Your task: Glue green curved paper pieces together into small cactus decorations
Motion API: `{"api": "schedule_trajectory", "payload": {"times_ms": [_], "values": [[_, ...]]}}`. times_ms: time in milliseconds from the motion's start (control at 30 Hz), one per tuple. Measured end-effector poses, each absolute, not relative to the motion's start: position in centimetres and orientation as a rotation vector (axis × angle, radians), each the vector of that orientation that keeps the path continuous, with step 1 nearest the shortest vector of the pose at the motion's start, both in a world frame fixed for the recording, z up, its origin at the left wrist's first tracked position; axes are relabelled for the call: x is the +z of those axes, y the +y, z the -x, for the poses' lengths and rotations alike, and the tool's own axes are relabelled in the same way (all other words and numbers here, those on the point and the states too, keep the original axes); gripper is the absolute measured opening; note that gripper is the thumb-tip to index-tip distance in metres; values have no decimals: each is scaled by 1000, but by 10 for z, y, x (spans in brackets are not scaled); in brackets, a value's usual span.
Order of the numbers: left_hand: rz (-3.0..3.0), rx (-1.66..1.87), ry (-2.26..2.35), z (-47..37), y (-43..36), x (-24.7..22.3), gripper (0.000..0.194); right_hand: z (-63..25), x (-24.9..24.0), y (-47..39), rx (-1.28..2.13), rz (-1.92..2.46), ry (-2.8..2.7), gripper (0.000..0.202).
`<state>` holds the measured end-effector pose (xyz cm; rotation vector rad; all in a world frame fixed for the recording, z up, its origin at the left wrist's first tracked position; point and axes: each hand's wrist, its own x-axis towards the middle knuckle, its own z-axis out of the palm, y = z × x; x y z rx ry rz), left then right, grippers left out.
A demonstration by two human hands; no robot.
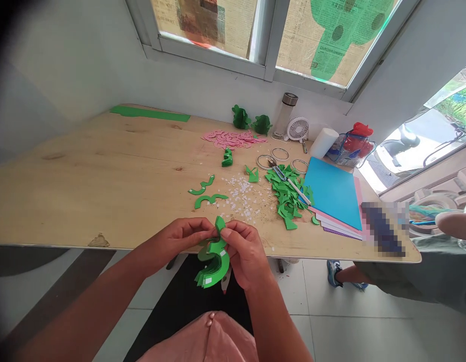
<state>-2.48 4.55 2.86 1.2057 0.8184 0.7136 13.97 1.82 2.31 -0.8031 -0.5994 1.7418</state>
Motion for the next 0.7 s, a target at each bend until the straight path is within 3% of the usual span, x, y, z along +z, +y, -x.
{"api": "schedule_trajectory", "payload": {"times_ms": [467, 700], "values": [[-985, 593, 606, 32, 49, 22, 21, -140, 23, 18, 1864, 790, -638, 17], [-1025, 650, 777, 39, 47, 20, 19, -142, 24, 19, 1740, 867, -662, 13]]}}
